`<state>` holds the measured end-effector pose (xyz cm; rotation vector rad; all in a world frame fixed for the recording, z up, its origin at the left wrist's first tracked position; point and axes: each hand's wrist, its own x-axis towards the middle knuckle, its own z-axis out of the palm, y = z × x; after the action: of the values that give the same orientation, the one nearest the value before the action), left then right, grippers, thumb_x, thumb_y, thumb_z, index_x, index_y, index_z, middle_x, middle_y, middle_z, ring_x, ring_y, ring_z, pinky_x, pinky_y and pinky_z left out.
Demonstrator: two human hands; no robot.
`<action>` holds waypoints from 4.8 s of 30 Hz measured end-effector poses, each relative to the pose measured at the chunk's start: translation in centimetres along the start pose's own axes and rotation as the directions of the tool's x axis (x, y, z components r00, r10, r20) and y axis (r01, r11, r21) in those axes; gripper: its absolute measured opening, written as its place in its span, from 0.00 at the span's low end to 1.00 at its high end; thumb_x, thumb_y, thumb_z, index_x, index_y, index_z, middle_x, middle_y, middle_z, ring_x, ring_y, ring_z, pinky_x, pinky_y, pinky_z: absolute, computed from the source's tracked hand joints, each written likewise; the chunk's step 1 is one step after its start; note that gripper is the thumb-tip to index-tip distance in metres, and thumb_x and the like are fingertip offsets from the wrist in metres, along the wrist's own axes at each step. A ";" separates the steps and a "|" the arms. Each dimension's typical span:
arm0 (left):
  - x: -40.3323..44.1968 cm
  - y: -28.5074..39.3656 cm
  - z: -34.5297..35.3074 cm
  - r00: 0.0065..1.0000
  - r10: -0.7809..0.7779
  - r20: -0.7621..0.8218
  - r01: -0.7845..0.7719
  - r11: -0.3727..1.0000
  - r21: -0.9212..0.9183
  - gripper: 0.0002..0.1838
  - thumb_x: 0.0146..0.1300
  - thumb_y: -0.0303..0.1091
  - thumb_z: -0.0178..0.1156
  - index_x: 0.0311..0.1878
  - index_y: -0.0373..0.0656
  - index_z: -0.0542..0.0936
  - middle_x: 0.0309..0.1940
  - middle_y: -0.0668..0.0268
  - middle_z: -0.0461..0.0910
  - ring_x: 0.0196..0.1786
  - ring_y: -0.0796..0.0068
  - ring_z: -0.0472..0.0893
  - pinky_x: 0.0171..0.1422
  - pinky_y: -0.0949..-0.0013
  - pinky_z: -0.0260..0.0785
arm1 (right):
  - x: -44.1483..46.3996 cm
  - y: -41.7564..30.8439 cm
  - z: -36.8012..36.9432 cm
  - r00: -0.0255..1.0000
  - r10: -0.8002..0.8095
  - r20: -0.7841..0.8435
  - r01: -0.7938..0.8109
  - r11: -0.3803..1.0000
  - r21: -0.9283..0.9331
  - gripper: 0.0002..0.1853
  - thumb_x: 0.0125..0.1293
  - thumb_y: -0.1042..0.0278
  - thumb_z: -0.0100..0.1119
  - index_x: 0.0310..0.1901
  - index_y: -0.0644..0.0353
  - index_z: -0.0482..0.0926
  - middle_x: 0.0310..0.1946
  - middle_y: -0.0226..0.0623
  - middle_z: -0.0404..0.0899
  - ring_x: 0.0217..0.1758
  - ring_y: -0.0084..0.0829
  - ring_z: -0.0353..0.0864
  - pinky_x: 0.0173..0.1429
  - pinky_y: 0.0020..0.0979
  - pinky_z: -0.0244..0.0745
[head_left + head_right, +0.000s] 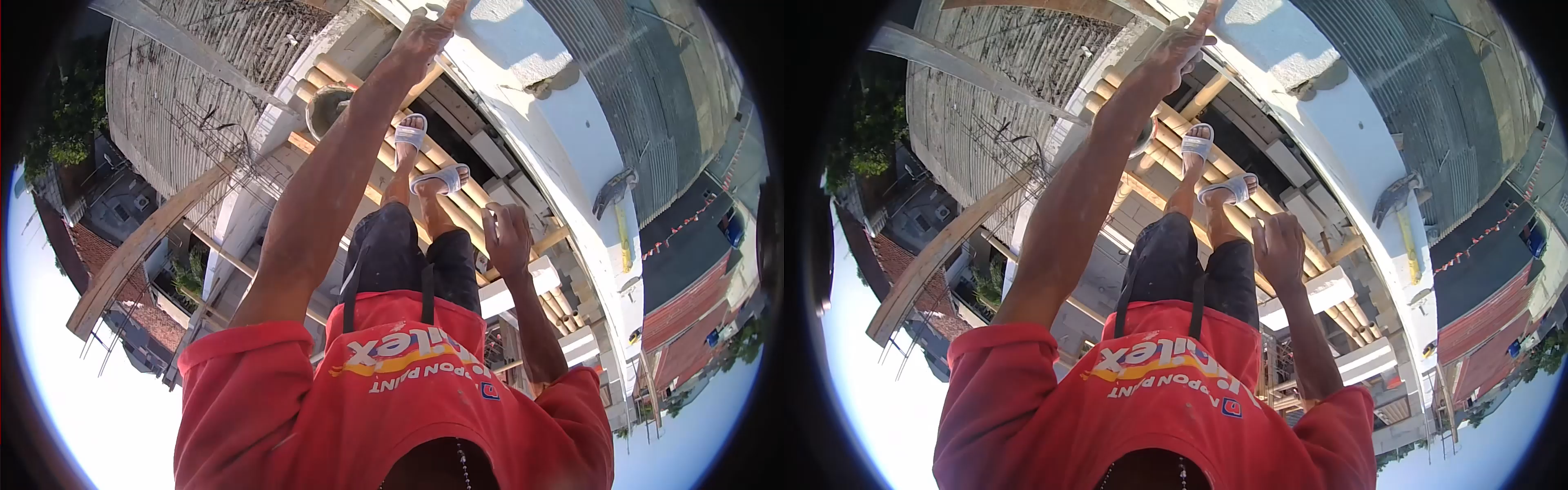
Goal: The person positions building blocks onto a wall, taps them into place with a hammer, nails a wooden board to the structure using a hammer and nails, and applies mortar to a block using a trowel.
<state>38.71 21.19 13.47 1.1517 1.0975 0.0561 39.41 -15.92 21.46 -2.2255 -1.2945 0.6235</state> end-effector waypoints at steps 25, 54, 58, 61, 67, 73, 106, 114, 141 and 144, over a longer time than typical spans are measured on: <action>-2.2 -55.1 -18.5 0.326 -0.787 -0.523 0.214 0.601 -0.770 0.31 0.73 0.64 0.45 0.31 0.43 0.75 0.19 0.68 0.70 0.20 0.73 0.67 0.24 0.64 0.59 | 24.6 5.0 45.6 0.632 -0.450 0.631 0.705 0.672 -0.227 0.17 0.63 0.65 0.60 0.55 0.49 0.78 0.43 0.33 0.77 0.45 0.38 0.82 0.39 0.43 0.79; -0.7 -42.7 -23.1 0.714 -0.673 -0.192 0.257 0.507 -0.823 0.18 0.75 0.55 0.54 0.57 0.56 0.72 0.58 0.73 0.80 0.22 0.86 0.68 0.23 0.76 0.53 | 0.1 -7.8 -4.2 0.725 0.633 0.272 -0.570 0.330 0.752 0.27 0.76 0.54 0.52 0.65 0.69 0.65 0.45 0.43 0.76 0.29 0.26 0.78 0.33 0.29 0.75; -0.4 -42.8 -23.0 0.684 -0.698 -0.212 0.281 0.520 -0.807 0.14 0.76 0.54 0.51 0.53 0.58 0.73 0.55 0.74 0.82 0.21 0.87 0.68 0.23 0.76 0.52 | 1.0 -6.4 -8.4 0.563 0.807 0.181 -0.489 0.149 0.859 0.25 0.79 0.53 0.45 0.65 0.67 0.65 0.37 0.40 0.75 0.19 0.20 0.70 0.19 0.22 0.66; -1.2 -42.9 -23.2 0.687 -0.694 -0.216 0.285 0.530 -0.798 0.13 0.76 0.54 0.51 0.52 0.58 0.74 0.54 0.75 0.82 0.21 0.87 0.69 0.23 0.76 0.52 | 1.5 -5.7 -9.7 0.530 0.798 0.287 -0.495 0.016 0.869 0.29 0.80 0.45 0.40 0.62 0.68 0.68 0.23 0.34 0.72 0.14 0.20 0.66 0.16 0.24 0.66; -1.1 -43.6 -23.9 0.674 -0.718 -0.175 0.344 0.514 -0.786 0.14 0.76 0.54 0.50 0.54 0.58 0.74 0.53 0.76 0.83 0.22 0.88 0.69 0.23 0.77 0.51 | 5.2 -7.8 -9.2 0.611 0.663 0.432 -0.502 -0.096 0.859 0.27 0.79 0.52 0.45 0.67 0.67 0.66 0.33 0.37 0.75 0.16 0.21 0.70 0.18 0.24 0.66; -1.1 -41.4 -23.2 0.684 -0.710 -0.166 0.350 0.519 -0.780 0.15 0.76 0.54 0.51 0.55 0.57 0.73 0.54 0.76 0.82 0.22 0.88 0.68 0.24 0.76 0.52 | 8.6 -8.0 -9.3 0.626 0.761 0.171 -0.761 0.549 0.347 0.27 0.76 0.56 0.53 0.66 0.69 0.69 0.41 0.49 0.82 0.33 0.35 0.85 0.38 0.32 0.78; -46.4 -25.1 -15.8 0.616 -0.727 0.302 0.641 0.686 0.344 0.12 0.71 0.40 0.59 0.38 0.40 0.80 0.26 0.67 0.82 0.25 0.83 0.75 0.29 0.74 0.65 | 6.4 -2.3 -11.8 0.793 0.609 0.022 -0.608 0.787 0.103 0.25 0.75 0.57 0.57 0.63 0.69 0.74 0.41 0.51 0.85 0.38 0.41 0.88 0.43 0.36 0.79; -47.6 -23.9 -13.8 0.863 -0.454 0.220 0.327 0.836 0.441 0.11 0.70 0.36 0.60 0.43 0.38 0.82 0.33 0.64 0.86 0.32 0.82 0.81 0.35 0.72 0.71 | 3.4 -3.7 -13.5 0.826 0.512 -0.237 -0.534 0.845 -0.037 0.23 0.74 0.57 0.57 0.60 0.68 0.76 0.48 0.58 0.83 0.50 0.52 0.85 0.54 0.42 0.79; -44.7 -12.1 -13.0 0.853 -0.515 0.082 0.506 0.856 0.107 0.19 0.72 0.40 0.54 0.56 0.35 0.80 0.43 0.57 0.85 0.46 0.77 0.83 0.51 0.70 0.78 | 3.5 -3.5 -13.4 0.759 0.624 -0.188 -0.637 0.771 -0.010 0.27 0.76 0.51 0.53 0.63 0.67 0.75 0.52 0.60 0.82 0.56 0.54 0.83 0.58 0.43 0.77; -42.1 -14.1 -15.8 0.831 -0.556 0.005 0.549 0.822 0.154 0.16 0.71 0.39 0.53 0.45 0.35 0.83 0.34 0.60 0.84 0.39 0.79 0.83 0.40 0.73 0.79 | 2.6 -3.0 -12.2 0.772 0.607 -0.189 -0.620 0.784 -0.013 0.25 0.76 0.52 0.54 0.60 0.67 0.77 0.44 0.58 0.84 0.50 0.52 0.86 0.53 0.44 0.78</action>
<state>-0.92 2.79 31.16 0.9149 1.3732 -0.5164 45.99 -14.53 32.42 -2.7049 -0.4755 0.5847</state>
